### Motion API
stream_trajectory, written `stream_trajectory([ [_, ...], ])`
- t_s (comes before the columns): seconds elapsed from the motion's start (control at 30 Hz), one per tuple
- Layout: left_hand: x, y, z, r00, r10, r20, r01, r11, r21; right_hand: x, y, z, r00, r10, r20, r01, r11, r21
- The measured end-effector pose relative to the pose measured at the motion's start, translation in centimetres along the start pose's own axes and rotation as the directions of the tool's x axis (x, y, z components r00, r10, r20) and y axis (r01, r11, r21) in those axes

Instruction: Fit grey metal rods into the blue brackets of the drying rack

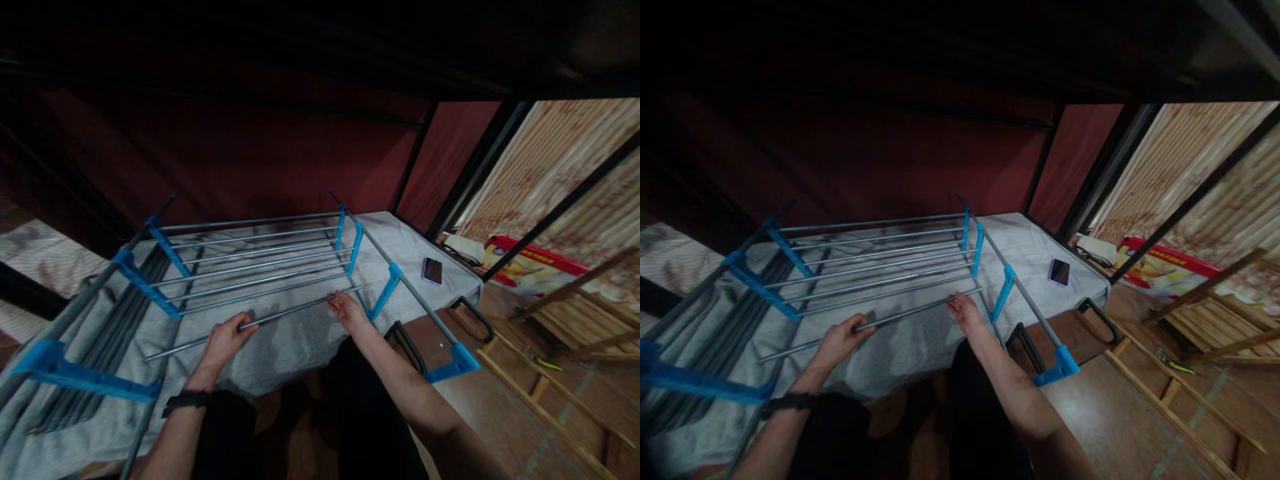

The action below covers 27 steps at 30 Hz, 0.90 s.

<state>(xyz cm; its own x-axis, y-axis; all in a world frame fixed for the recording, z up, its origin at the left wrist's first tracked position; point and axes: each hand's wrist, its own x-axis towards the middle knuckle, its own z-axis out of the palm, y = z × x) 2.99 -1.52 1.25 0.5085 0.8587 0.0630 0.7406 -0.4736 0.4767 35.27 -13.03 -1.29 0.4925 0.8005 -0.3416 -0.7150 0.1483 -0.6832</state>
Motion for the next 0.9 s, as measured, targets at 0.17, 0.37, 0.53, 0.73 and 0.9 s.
stream_trajectory([
  [0.17,0.2,-0.2,0.2,0.998,0.064,-0.01,-0.065,0.997,-0.036,-0.9,0.2,-0.4,0.998,0.012,-0.058,-0.015,0.999,-0.052],
  [0.37,0.1,0.1,0.2,0.998,0.038,0.048,-0.036,0.999,-0.029,-1.3,0.0,0.1,0.992,0.013,-0.124,-0.028,0.993,-0.116],
  [0.53,0.1,0.1,0.3,0.995,-0.017,0.096,0.016,1.0,0.018,-1.9,-0.2,1.0,0.995,-0.006,-0.102,0.001,0.999,-0.045],
  [0.73,0.2,0.3,0.5,0.998,-0.028,0.053,0.023,0.994,0.106,-2.3,-0.2,1.4,0.995,-0.037,-0.09,0.037,0.999,0.002],
  [0.9,0.3,0.7,0.6,0.998,0.032,0.05,-0.036,0.996,0.076,-1.7,0.0,1.8,0.999,0.019,-0.041,-0.019,1.0,0.009],
])
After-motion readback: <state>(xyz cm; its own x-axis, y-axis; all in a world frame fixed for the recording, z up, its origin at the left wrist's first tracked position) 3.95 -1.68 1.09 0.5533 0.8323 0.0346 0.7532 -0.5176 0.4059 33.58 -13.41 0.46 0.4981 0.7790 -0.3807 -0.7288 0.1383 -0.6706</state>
